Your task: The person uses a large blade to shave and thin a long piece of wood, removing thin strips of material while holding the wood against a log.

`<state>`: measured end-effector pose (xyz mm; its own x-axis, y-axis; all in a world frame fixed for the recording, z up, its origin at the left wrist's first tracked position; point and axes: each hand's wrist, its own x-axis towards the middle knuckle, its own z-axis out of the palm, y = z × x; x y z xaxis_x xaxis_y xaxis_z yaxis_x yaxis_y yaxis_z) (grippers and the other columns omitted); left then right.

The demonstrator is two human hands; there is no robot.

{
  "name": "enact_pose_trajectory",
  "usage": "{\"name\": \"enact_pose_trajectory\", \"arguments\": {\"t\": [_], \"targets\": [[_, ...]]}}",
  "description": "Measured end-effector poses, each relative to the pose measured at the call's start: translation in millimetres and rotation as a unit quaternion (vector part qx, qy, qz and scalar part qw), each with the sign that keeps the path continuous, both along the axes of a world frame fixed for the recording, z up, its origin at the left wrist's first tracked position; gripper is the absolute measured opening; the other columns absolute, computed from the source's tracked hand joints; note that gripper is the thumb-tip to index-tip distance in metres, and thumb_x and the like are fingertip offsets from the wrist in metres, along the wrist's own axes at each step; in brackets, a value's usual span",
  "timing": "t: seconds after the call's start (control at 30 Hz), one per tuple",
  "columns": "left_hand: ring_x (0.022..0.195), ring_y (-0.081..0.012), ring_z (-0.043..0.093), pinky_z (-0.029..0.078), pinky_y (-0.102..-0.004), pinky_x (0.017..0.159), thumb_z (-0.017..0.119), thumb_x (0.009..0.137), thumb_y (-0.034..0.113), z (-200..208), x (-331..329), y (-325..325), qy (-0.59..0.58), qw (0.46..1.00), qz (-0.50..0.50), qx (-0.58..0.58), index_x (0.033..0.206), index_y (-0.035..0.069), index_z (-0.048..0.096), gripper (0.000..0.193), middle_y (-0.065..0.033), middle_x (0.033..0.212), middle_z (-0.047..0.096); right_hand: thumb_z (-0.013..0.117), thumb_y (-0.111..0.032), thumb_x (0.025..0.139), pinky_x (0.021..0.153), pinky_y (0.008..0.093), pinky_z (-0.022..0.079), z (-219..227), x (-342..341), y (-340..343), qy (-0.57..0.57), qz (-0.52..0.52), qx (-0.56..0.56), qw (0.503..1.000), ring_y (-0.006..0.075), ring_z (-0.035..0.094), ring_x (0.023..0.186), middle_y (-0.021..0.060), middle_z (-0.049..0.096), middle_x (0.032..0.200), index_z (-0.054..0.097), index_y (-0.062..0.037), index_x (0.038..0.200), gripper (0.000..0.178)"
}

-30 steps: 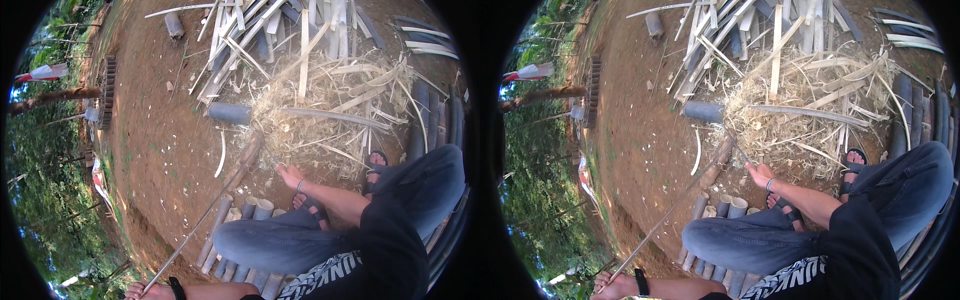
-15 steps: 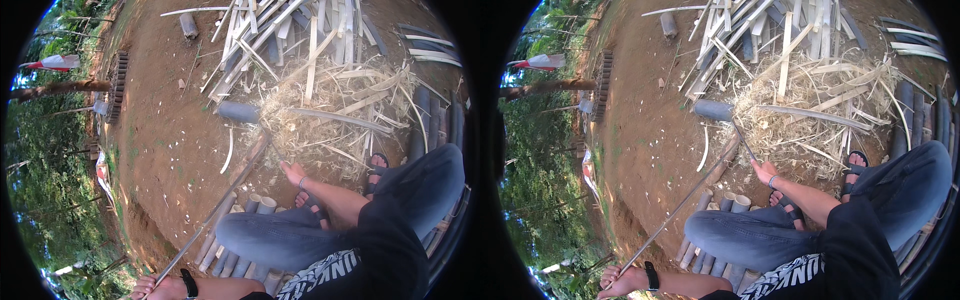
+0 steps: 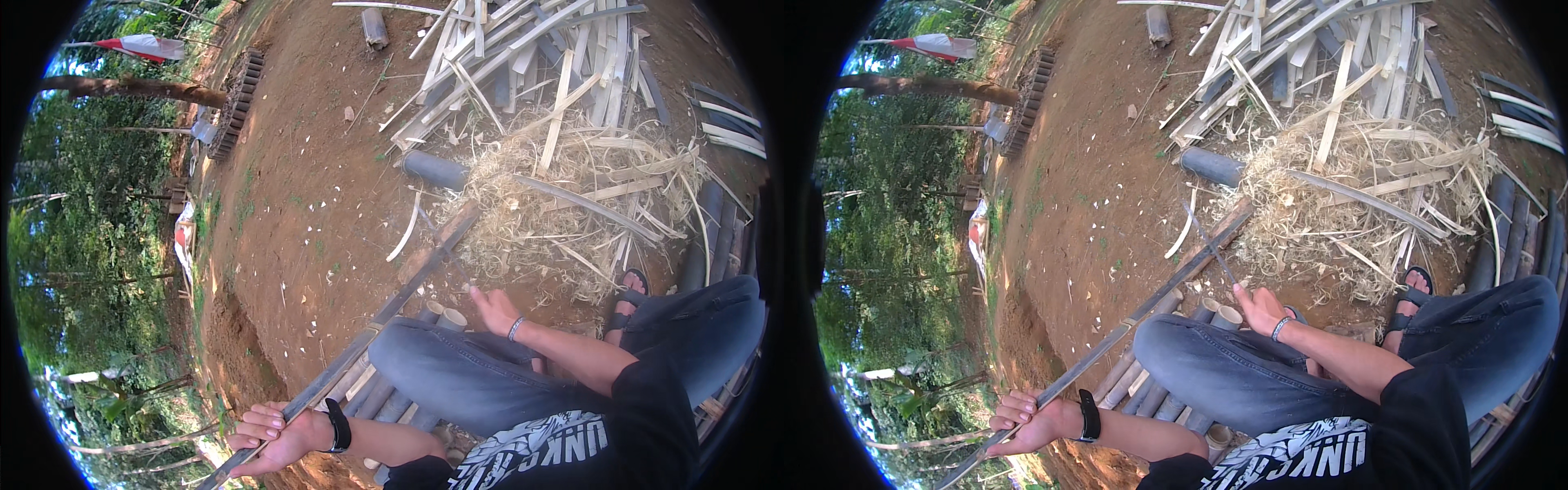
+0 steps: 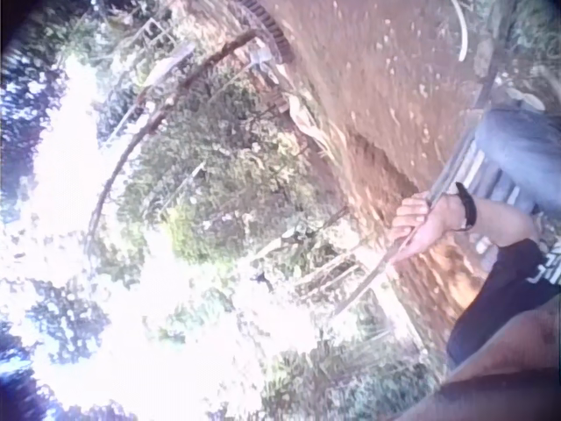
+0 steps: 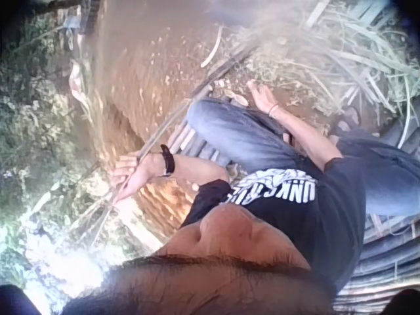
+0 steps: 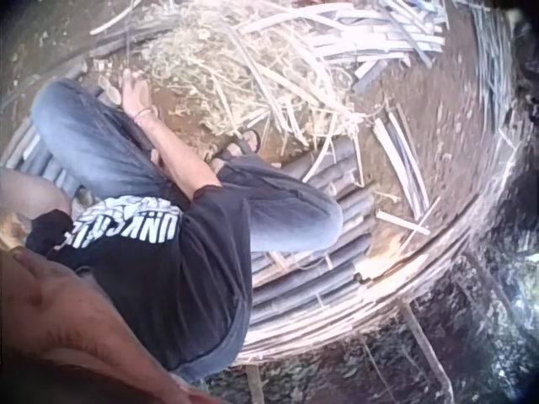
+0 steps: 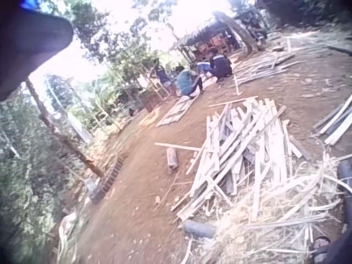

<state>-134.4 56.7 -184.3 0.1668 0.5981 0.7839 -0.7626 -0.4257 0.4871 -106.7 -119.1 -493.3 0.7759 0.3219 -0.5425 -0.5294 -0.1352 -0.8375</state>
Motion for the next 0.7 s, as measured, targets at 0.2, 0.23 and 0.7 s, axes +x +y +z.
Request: {"name": "enact_pose_trajectory", "arguments": {"t": [0.2,0.23,0.7], "targets": [[0.034,-0.0102,0.028,0.024,-0.0211,0.033,0.033,0.094,0.059,2.5,-0.9,-10.9,0.004,1.0,-0.001,0.006,0.062,0.012,0.037,0.057,-0.0002,0.042,0.03,0.046,-0.053,0.089,0.052,0.0443,0.043,81.7,-19.8,17.2,-0.208,0.075,0.079,0.972,0.0364,0.056,0.051,0.0217,0.052,0.051,0.058,0.0052,0.066,0.064],[0.034,-0.0101,0.029,0.025,-0.021,0.033,0.033,0.093,0.06,3.4,-1.1,-13.2,-0.007,1.0,0.009,0.029,0.062,0.012,0.037,0.057,-0.0004,0.042,0.031,0.048,-0.05,0.088,0.055,0.0442,0.044,107.7,-15.8,10.7,-0.218,0.115,0.105,0.963,0.0401,0.058,0.058,0.0248,0.053,0.056,0.06,0.005,0.073,0.058],[0.033,-0.0094,0.029,0.025,-0.0194,0.031,0.029,0.094,0.061,-14.2,3.0,-22.8,0.006,1.0,-0.018,0.008,0.064,0.012,0.035,0.058,0.0001,0.042,0.029,0.045,-0.047,0.091,0.057,0.0454,0.043,129.6,-36.3,-15.5,-0.181,0.112,0.118,0.97,0.0418,0.055,0.057,0.0233,0.051,0.054,0.057,0.0044,0.068,0.057]]}}
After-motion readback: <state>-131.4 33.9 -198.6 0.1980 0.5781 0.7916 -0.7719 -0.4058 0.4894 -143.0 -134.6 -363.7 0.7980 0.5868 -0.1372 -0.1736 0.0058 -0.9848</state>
